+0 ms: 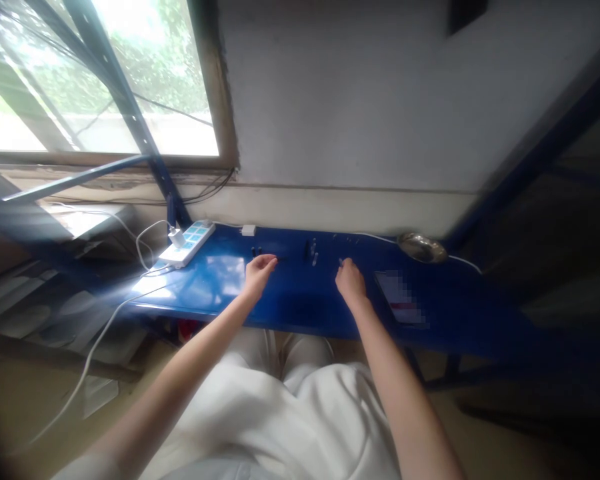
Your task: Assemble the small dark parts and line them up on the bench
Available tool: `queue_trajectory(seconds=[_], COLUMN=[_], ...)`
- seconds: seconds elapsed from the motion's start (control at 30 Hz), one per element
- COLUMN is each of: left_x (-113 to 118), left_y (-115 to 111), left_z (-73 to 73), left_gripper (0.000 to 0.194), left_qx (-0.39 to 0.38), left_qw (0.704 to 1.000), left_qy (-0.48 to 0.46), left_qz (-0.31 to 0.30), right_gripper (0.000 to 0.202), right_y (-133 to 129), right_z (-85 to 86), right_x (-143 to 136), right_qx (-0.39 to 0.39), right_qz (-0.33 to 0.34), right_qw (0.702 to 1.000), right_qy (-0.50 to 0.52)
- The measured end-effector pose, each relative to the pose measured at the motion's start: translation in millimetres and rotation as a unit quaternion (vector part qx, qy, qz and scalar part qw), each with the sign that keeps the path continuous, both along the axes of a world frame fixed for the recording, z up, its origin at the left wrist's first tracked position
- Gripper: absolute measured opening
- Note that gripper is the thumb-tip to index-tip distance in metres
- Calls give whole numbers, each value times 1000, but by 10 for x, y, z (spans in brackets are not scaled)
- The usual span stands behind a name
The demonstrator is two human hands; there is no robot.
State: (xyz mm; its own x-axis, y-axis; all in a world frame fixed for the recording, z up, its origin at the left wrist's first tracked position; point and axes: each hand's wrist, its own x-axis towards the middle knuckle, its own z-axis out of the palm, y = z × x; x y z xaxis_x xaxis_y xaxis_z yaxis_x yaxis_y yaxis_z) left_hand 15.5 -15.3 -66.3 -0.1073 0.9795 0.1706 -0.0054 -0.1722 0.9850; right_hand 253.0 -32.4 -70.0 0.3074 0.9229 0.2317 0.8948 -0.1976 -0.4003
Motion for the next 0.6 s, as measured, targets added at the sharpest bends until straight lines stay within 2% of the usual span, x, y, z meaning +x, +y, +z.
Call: queue_trajectory(seconds=[0.07, 0.13, 0.2, 0.27, 0.37, 0.6], left_x=[-8, -3, 8, 17, 6, -72], left_y=[13, 17, 8, -11, -45, -78], left_z=[50, 115, 187, 256, 330, 376], left_gripper=[29, 30, 31, 32, 33, 31], left_qx=[5, 12, 19, 22, 22, 17], left_qw=[1000, 1000, 999, 999, 998, 998], left_qy=[-8, -18, -31, -44, -55, -65], left_qz=[2, 0, -5, -12, -13, 3], right_gripper=[20, 17, 21, 26, 31, 36], right_y=[18, 38, 45, 37, 12, 35], right_z=[119, 251, 370, 460, 529, 490], right_x=[-39, -141, -298, -472, -675, -793], right_qx=[121, 218, 255, 267, 254, 231], right_qz=[7, 38, 90, 140, 190, 206], right_qw=[992, 967, 931, 894, 865, 841], right_qy=[46, 130, 245, 332, 389, 445])
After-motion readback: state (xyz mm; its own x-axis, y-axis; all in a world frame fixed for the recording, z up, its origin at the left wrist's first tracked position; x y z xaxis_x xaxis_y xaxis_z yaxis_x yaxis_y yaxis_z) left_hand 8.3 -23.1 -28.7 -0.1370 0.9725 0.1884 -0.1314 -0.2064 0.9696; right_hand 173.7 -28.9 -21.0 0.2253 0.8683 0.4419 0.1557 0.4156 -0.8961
